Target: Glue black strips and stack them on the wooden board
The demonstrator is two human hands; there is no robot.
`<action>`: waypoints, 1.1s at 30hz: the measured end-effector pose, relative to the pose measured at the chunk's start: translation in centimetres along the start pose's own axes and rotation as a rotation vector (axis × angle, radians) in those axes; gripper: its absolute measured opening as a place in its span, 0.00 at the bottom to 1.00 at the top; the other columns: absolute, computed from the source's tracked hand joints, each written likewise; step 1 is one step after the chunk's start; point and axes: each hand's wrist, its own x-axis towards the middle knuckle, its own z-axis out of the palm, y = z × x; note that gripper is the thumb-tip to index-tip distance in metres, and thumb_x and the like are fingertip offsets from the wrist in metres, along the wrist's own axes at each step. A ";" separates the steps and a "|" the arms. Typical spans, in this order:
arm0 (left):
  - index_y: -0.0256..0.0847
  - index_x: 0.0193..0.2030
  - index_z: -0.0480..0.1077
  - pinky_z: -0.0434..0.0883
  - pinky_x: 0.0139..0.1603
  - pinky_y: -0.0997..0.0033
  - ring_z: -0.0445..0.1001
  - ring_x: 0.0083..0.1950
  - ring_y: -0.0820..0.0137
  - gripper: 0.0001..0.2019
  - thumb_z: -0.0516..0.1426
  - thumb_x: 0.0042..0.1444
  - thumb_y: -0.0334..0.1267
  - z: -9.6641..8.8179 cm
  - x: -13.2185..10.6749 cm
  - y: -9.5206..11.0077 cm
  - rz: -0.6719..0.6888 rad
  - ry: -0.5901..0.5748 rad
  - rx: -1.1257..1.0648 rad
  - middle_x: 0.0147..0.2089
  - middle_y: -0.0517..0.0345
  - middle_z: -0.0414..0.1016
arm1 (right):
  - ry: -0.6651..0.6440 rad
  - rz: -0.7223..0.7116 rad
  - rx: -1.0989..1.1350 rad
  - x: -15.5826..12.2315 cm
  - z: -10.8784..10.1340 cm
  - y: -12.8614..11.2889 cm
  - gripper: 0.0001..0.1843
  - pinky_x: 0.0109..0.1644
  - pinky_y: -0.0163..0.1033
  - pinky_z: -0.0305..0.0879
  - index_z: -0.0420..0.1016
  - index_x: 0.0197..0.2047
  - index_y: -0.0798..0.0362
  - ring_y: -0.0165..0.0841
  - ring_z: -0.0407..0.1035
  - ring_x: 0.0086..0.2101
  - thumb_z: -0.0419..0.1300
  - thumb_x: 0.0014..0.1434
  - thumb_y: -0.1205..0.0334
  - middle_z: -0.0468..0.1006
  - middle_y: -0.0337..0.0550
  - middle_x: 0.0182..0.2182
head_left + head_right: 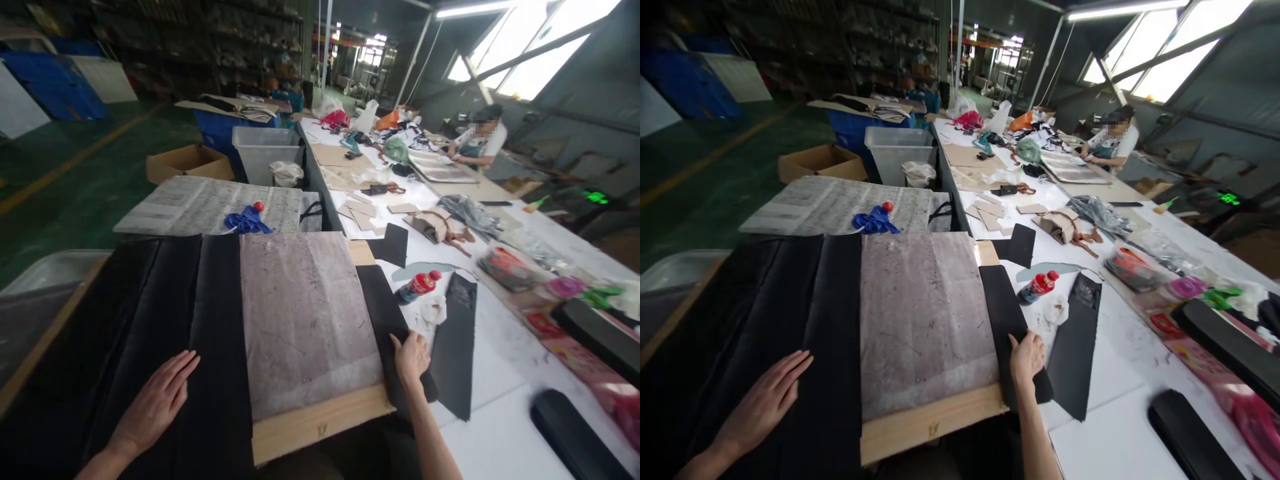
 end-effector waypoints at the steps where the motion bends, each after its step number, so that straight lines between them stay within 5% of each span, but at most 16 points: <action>1: 0.47 0.73 0.50 0.64 0.69 0.48 0.67 0.66 0.57 0.29 0.48 0.65 0.36 0.0 0.0 0.0 0.005 0.000 0.006 0.67 0.51 0.65 | 0.004 0.002 0.004 -0.1 0.0 0.0 0.24 0.49 0.49 0.63 0.70 0.57 0.60 0.53 0.66 0.54 0.53 0.66 0.52 0.72 0.64 0.53; 14: 0.48 0.74 0.49 0.64 0.68 0.46 0.67 0.65 0.55 0.30 0.47 0.65 0.37 0.1 -0.2 -0.3 -0.001 -0.015 -0.002 0.67 0.49 0.65 | 0.042 0.076 0.069 -0.6 0.2 -0.1 0.26 0.50 0.52 0.62 0.69 0.57 0.61 0.55 0.64 0.55 0.51 0.67 0.49 0.72 0.67 0.54; 24: 0.49 0.74 0.47 0.62 0.69 0.46 0.65 0.67 0.55 0.30 0.47 0.66 0.38 0.3 -0.5 -0.5 -0.010 -0.033 -0.021 0.68 0.50 0.62 | -0.001 0.077 0.079 0.2 0.0 0.1 0.18 0.49 0.48 0.62 0.74 0.47 0.57 0.52 0.67 0.52 0.58 0.64 0.51 0.75 0.60 0.49; 33: 0.48 0.75 0.45 0.65 0.68 0.45 0.66 0.66 0.55 0.31 0.46 0.66 0.37 0.2 -0.3 -0.4 0.004 -0.037 0.018 0.67 0.49 0.63 | 0.087 0.156 0.078 -0.7 1.1 0.1 0.29 0.48 0.50 0.63 0.69 0.57 0.61 0.56 0.65 0.54 0.58 0.63 0.45 0.71 0.67 0.53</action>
